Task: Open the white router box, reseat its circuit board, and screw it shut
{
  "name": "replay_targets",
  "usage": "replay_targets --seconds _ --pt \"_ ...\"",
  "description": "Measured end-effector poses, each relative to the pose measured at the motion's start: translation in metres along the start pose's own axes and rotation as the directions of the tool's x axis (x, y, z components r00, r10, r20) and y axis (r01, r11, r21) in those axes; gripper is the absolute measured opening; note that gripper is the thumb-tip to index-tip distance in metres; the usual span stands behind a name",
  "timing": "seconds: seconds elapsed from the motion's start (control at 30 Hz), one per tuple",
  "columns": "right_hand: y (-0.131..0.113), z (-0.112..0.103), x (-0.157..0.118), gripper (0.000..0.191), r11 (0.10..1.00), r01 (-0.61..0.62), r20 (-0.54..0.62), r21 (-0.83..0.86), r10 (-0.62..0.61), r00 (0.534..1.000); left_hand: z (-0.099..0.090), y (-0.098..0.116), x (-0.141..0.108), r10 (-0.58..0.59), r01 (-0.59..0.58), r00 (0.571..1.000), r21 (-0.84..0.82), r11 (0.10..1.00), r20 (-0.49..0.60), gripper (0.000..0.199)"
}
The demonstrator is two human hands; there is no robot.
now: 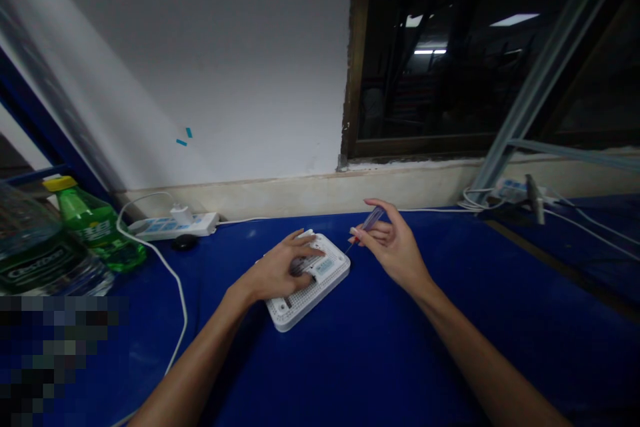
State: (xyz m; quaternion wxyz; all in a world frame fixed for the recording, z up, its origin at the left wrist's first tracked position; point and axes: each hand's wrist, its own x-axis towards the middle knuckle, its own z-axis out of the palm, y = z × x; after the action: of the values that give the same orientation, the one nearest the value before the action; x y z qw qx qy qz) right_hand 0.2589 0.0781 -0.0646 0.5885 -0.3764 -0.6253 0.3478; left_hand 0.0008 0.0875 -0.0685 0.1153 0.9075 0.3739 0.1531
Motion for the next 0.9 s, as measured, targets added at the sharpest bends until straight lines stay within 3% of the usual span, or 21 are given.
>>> replay_targets --seconds 0.1,0.23,0.4,0.53,0.73,0.9 --pt "0.002 -0.004 0.000 0.063 0.990 0.059 -0.041 -0.128 -0.065 0.997 0.014 0.009 0.002 -0.100 0.114 0.986 0.101 0.988 -0.135 0.060" --pt "0.001 -0.003 -0.003 0.064 0.969 0.138 -0.017 -0.203 -0.144 0.989 0.027 0.011 0.003 -0.123 0.140 0.986 0.150 0.979 -0.116 0.090" --pt "-0.001 0.001 -0.007 0.058 0.950 0.205 0.098 -0.233 -0.187 0.977 0.019 0.007 -0.001 -0.036 0.039 0.998 0.058 0.998 -0.047 0.093" --pt "0.001 0.003 -0.009 0.054 0.944 0.217 0.220 -0.249 -0.163 0.962 0.012 0.011 -0.002 -0.040 0.042 0.999 0.060 0.997 -0.026 0.093" --pt "0.006 0.004 -0.012 0.052 0.928 0.241 0.302 -0.284 -0.152 0.941 0.012 0.012 -0.002 -0.043 0.045 0.998 0.037 0.998 -0.038 0.091" --pt "0.007 0.006 -0.013 0.054 0.868 0.315 0.322 -0.384 -0.194 0.927 0.009 0.008 -0.001 0.020 -0.023 0.998 -0.059 0.998 -0.054 0.089"
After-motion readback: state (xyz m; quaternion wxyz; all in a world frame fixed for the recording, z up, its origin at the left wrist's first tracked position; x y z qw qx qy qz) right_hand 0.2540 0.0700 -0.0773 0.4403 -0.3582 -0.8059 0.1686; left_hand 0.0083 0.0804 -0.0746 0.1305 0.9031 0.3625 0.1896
